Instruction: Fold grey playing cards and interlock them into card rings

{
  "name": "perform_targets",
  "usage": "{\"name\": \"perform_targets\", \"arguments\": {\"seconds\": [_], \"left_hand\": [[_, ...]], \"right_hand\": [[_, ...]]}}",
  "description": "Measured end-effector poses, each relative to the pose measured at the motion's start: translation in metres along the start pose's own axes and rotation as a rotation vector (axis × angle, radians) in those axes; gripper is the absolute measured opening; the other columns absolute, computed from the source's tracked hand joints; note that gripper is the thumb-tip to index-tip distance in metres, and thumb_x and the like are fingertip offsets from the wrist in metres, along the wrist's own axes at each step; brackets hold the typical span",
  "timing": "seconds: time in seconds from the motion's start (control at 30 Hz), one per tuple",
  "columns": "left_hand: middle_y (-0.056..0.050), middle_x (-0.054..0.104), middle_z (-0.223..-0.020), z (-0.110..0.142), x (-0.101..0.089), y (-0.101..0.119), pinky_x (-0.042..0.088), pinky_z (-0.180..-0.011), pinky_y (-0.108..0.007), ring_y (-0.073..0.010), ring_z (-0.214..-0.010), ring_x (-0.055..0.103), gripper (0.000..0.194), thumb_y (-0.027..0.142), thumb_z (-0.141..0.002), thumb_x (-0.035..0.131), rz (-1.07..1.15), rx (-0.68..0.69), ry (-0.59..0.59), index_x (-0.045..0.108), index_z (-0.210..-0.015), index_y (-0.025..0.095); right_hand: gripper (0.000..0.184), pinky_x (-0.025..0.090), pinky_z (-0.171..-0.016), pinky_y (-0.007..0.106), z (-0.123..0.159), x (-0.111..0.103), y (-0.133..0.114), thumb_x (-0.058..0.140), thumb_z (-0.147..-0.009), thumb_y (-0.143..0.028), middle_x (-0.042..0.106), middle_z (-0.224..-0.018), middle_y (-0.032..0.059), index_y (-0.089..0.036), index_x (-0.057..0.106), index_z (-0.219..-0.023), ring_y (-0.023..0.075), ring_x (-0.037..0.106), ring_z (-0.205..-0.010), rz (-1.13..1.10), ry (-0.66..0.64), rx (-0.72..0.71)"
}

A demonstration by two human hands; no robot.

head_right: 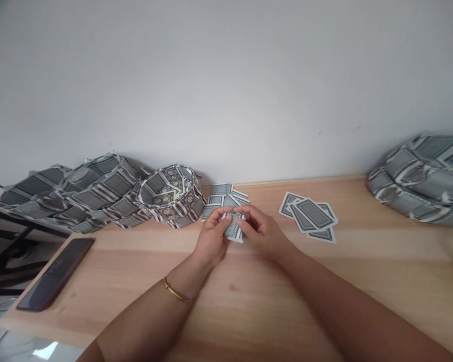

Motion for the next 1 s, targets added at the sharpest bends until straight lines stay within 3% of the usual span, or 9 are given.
{"name": "perform_targets", "arguments": {"seconds": [0.17, 0.33, 0.43, 0.53, 0.63, 0.73, 1.0], "left_hand": [[-0.002, 0.060, -0.096, 0.002, 0.002, 0.002, 0.045, -0.074, -0.025, -0.0117, -0.080, 0.057, 0.036, 0.033, -0.070, 0.072, 0.021, -0.006, -0.021, 0.057, -0.100, 0.019], [-0.002, 0.057, -0.102, 0.008, 0.014, 0.006, 0.046, -0.065, -0.025, -0.0117, -0.077, 0.056, 0.051, 0.036, -0.067, 0.075, 0.087, -0.071, -0.158, 0.054, -0.112, 0.024], [-0.003, 0.054, -0.112, 0.011, 0.019, 0.009, 0.047, -0.066, -0.025, -0.0132, -0.083, 0.056, 0.067, 0.032, -0.059, 0.081, 0.093, -0.048, -0.226, 0.051, -0.119, 0.028], [-0.004, 0.052, -0.122, 0.011, 0.020, 0.009, 0.047, -0.078, -0.028, -0.0160, -0.096, 0.055, 0.078, 0.024, -0.053, 0.084, 0.061, -0.010, -0.242, 0.049, -0.122, 0.029], [-0.004, 0.058, -0.116, 0.010, 0.021, 0.009, 0.043, -0.090, -0.030, -0.0172, -0.104, 0.054, 0.070, 0.020, -0.056, 0.083, -0.010, 0.033, -0.245, 0.052, -0.119, 0.025], [-0.004, 0.060, -0.111, 0.011, 0.021, 0.011, 0.042, -0.091, -0.029, -0.0168, -0.103, 0.055, 0.061, 0.019, -0.060, 0.080, -0.043, 0.063, -0.247, 0.055, -0.115, 0.022], [-0.004, 0.062, -0.106, 0.010, 0.022, 0.006, 0.046, -0.086, -0.032, -0.0163, -0.094, 0.060, 0.072, 0.018, -0.054, 0.084, 0.013, 0.030, -0.298, 0.051, -0.118, 0.024]], "right_hand": [[0.024, 0.040, -0.057, 0.026, -0.001, 0.001, 0.001, 0.051, -0.085, -0.039, 0.054, -0.067, -0.0015, -0.023, 0.061, -0.099, 0.0139, 0.049, -0.061, -0.022, -0.019, 0.015], [0.024, 0.044, -0.060, 0.027, -0.004, -0.007, 0.006, 0.058, -0.080, -0.044, 0.058, -0.069, -0.0016, -0.024, 0.063, -0.092, 0.0144, 0.052, -0.063, -0.220, 0.074, 0.136], [0.028, 0.047, -0.065, 0.029, -0.006, -0.011, 0.011, 0.061, -0.077, -0.048, 0.065, -0.081, 0.0010, -0.023, 0.065, -0.090, 0.0162, 0.057, -0.071, -0.340, 0.113, 0.205], [0.031, 0.048, -0.072, 0.029, -0.007, -0.008, 0.017, 0.062, -0.077, -0.048, 0.066, -0.097, 0.0031, -0.023, 0.064, -0.094, 0.0178, 0.059, -0.085, -0.477, 0.082, 0.225], [0.030, 0.048, -0.074, 0.029, -0.007, -0.002, 0.022, 0.065, -0.076, -0.048, 0.067, -0.103, 0.0028, -0.024, 0.063, -0.093, 0.0176, 0.060, -0.087, -0.606, 0.036, 0.257], [0.026, 0.048, -0.077, 0.030, -0.007, 0.002, 0.023, 0.067, -0.075, -0.045, 0.066, -0.107, 0.0020, -0.025, 0.063, -0.090, 0.0169, 0.061, -0.088, -0.701, -0.005, 0.269], [0.024, 0.049, -0.077, 0.033, -0.005, 0.007, 0.020, 0.069, -0.074, -0.042, 0.067, -0.089, 0.0014, -0.024, 0.064, -0.089, 0.0170, 0.062, -0.080, -0.826, -0.069, 0.352]]}}
Point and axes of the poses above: each hand's wrist, its own z-axis away from the middle knuckle, its own x-axis out of the palm, y = z × x, the point moved 6 cm from there along -z, towards the middle knuckle
